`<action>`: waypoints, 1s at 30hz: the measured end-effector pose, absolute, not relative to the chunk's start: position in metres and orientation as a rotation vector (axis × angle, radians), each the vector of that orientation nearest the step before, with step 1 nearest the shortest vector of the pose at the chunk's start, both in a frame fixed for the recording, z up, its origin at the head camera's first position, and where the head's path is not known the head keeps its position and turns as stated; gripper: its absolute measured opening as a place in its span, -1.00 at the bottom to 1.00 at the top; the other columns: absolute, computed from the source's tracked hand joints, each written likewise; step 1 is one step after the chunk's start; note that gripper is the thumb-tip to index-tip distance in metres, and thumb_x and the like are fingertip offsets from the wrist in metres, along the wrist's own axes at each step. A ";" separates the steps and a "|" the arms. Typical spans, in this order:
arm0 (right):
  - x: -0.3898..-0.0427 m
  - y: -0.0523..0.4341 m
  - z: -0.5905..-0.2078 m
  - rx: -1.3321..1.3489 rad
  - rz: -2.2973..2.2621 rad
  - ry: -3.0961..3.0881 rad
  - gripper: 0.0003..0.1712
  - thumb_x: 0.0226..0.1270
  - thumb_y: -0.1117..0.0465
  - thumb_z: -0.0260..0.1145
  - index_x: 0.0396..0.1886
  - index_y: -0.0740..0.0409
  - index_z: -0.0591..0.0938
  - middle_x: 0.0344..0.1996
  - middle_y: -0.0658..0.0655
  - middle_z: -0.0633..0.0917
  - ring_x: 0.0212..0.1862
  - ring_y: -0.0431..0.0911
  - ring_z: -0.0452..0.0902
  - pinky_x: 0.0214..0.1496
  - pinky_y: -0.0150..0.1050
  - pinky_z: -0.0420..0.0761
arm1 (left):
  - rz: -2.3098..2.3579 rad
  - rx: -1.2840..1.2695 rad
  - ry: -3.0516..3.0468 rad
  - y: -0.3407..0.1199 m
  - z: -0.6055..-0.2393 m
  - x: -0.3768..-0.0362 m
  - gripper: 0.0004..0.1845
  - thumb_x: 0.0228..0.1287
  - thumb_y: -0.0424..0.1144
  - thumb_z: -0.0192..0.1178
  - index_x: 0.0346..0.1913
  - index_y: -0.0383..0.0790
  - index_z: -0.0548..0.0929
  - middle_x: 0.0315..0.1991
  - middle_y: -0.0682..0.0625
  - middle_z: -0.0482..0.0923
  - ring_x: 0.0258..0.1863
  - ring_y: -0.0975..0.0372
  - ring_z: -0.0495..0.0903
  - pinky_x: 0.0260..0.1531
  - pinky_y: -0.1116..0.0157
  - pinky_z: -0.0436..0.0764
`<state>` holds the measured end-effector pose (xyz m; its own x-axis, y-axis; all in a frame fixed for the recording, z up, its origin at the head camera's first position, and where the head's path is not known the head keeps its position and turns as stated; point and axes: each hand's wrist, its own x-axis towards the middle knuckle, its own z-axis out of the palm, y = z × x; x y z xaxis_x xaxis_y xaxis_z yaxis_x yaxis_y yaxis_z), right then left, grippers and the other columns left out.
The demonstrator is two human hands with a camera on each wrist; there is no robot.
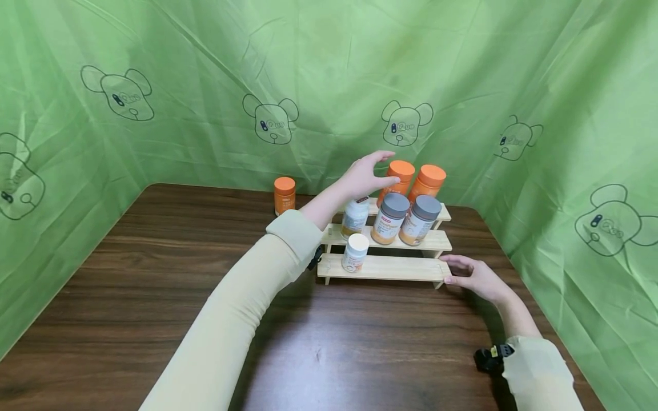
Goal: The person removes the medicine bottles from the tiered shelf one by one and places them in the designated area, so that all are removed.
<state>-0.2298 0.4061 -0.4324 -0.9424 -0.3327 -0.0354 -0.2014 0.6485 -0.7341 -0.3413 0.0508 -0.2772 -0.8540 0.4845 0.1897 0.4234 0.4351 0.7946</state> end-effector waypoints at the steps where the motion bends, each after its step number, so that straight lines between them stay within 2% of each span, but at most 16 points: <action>1: -0.230 0.406 -0.432 -0.438 -1.170 2.697 -0.39 0.18 0.12 0.40 0.23 0.13 0.48 0.12 0.24 0.58 0.05 -0.53 0.39 0.05 -0.59 0.36 | 1.403 0.825 2.605 0.052 -0.277 -0.342 -0.30 0.22 0.06 0.23 0.40 0.08 0.24 0.38 0.06 0.25 0.35 0.23 0.22 0.29 0.16 0.29; 7: -0.230 0.406 -0.430 -0.427 -1.173 2.692 -0.39 0.18 0.12 0.40 0.23 0.12 0.48 0.13 0.25 0.57 0.05 -0.53 0.39 0.05 -0.61 0.33 | 1.371 0.847 2.607 0.057 -0.276 -0.350 -0.30 0.23 0.04 0.24 0.39 0.04 0.25 0.35 0.06 0.29 0.35 0.22 0.23 0.30 0.21 0.27; 17: -0.229 0.406 -0.430 -0.419 -1.176 2.689 -0.40 0.18 0.12 0.39 0.22 0.11 0.48 0.13 0.25 0.57 0.06 -0.53 0.39 0.05 -0.62 0.33 | 1.398 0.892 2.535 0.063 -0.273 -0.353 -0.44 0.27 -0.05 0.21 0.31 -0.04 0.37 0.27 0.08 0.38 0.29 0.28 0.29 0.23 0.35 0.33; 30: -0.229 0.405 -0.432 -0.433 -1.190 2.691 -0.40 0.18 0.13 0.40 0.22 0.12 0.48 0.12 0.25 0.58 0.05 -0.52 0.40 0.04 -0.61 0.34 | 1.432 0.894 2.540 0.064 -0.278 -0.353 -0.46 0.22 -0.04 0.27 0.25 -0.01 0.43 0.21 0.13 0.43 0.23 0.26 0.33 0.23 0.29 0.34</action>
